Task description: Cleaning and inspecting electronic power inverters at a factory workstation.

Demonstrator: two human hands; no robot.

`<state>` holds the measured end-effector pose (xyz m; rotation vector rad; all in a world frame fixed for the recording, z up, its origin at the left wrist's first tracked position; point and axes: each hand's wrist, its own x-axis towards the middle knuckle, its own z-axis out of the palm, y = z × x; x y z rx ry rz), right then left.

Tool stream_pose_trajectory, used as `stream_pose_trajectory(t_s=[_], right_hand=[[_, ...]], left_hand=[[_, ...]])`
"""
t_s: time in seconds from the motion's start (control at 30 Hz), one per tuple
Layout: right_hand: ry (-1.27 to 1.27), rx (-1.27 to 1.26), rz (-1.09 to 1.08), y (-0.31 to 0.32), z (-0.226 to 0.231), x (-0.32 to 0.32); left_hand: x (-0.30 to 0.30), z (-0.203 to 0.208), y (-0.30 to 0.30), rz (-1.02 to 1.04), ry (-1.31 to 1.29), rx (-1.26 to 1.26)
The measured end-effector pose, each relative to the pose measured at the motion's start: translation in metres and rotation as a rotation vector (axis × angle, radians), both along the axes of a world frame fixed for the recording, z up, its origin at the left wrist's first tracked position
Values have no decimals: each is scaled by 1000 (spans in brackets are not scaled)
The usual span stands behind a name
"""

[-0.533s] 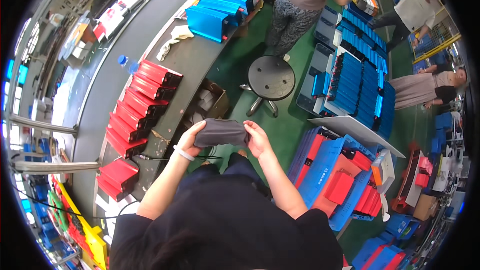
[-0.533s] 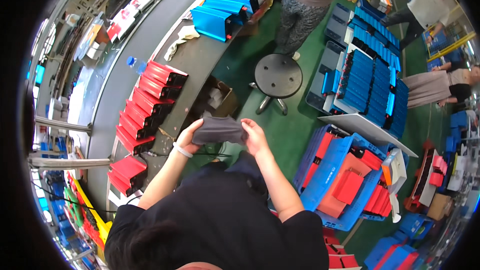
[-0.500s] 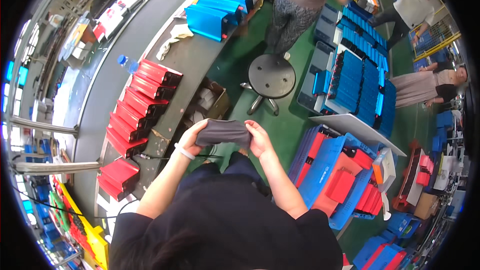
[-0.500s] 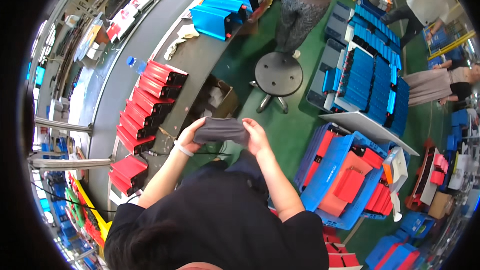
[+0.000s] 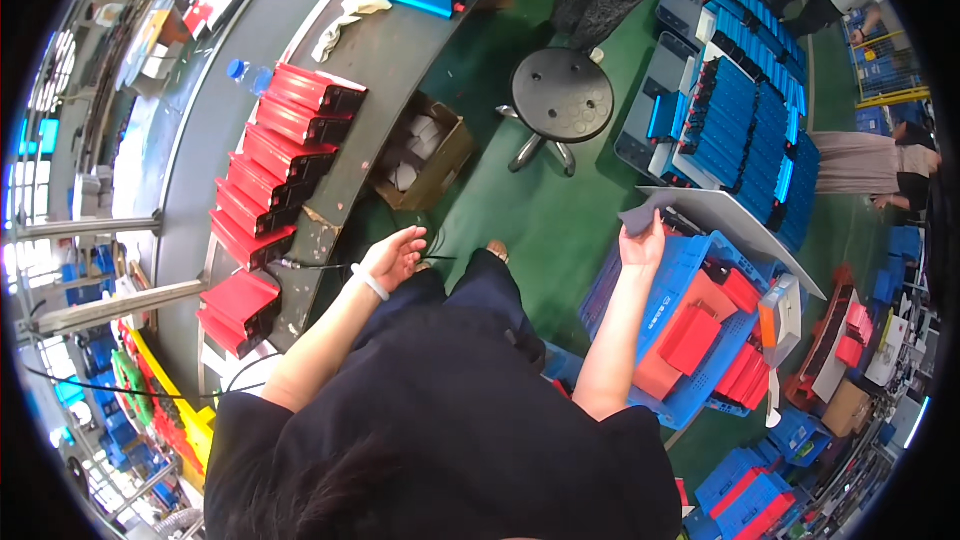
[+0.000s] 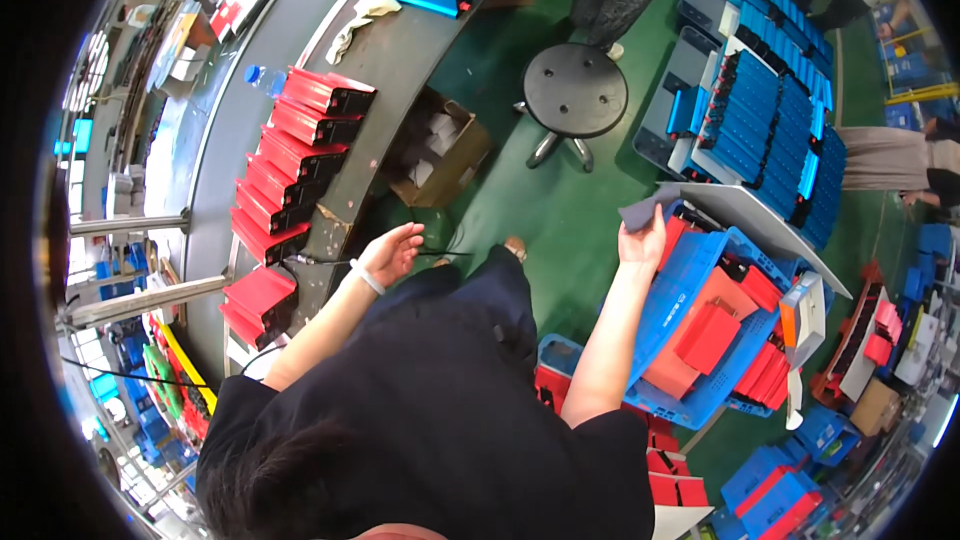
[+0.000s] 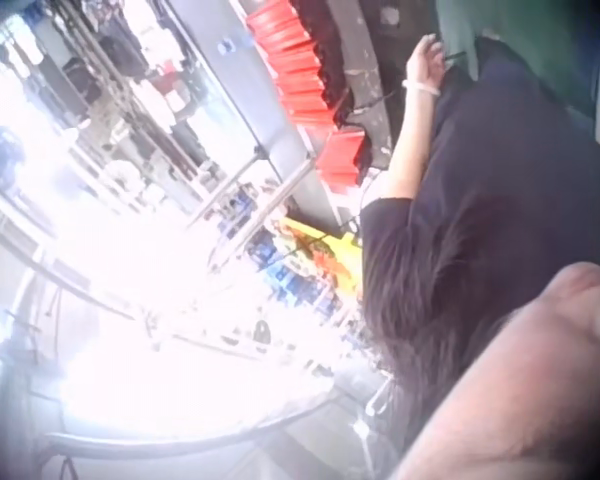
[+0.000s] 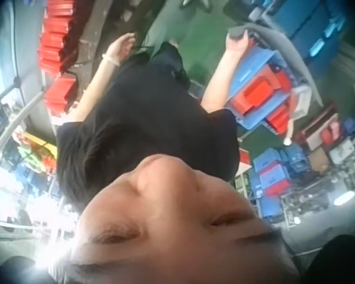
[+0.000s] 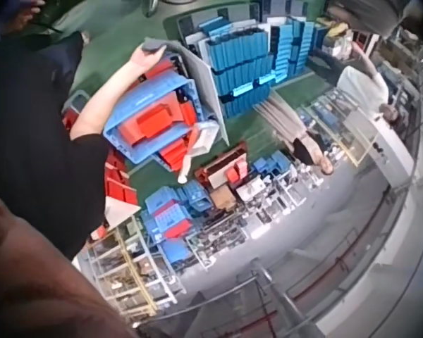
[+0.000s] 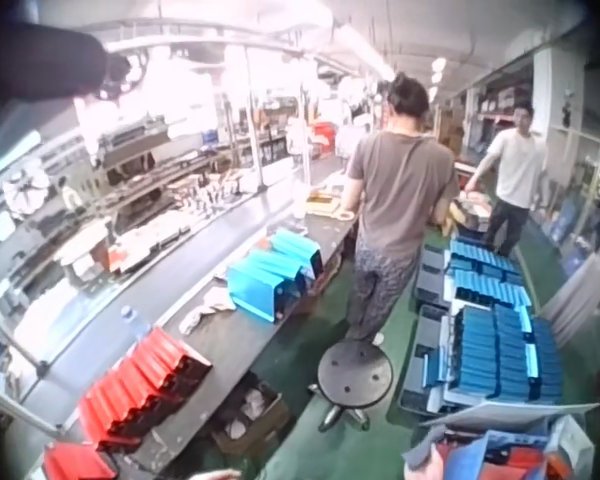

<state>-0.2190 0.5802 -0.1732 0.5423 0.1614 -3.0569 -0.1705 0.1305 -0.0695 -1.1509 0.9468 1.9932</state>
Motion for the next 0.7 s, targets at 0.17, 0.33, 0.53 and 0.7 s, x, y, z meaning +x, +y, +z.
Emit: stream_pose_trajectory(t_s=[0.17,0.33,0.53,0.7], right_hand=[[-112,-20,-76,-11,6,-11],[16,-101,-102,-22,21,-36],[32,-1,-83,-28,49,-48],[218,-121,95,-25,57,-46]], left_hand=[[-7,5,0,35,46,-30],[-13,6,2,54,85,-30],[-11,-13,-4,57,97,-12],[-16,-25,2,91,126,32]])
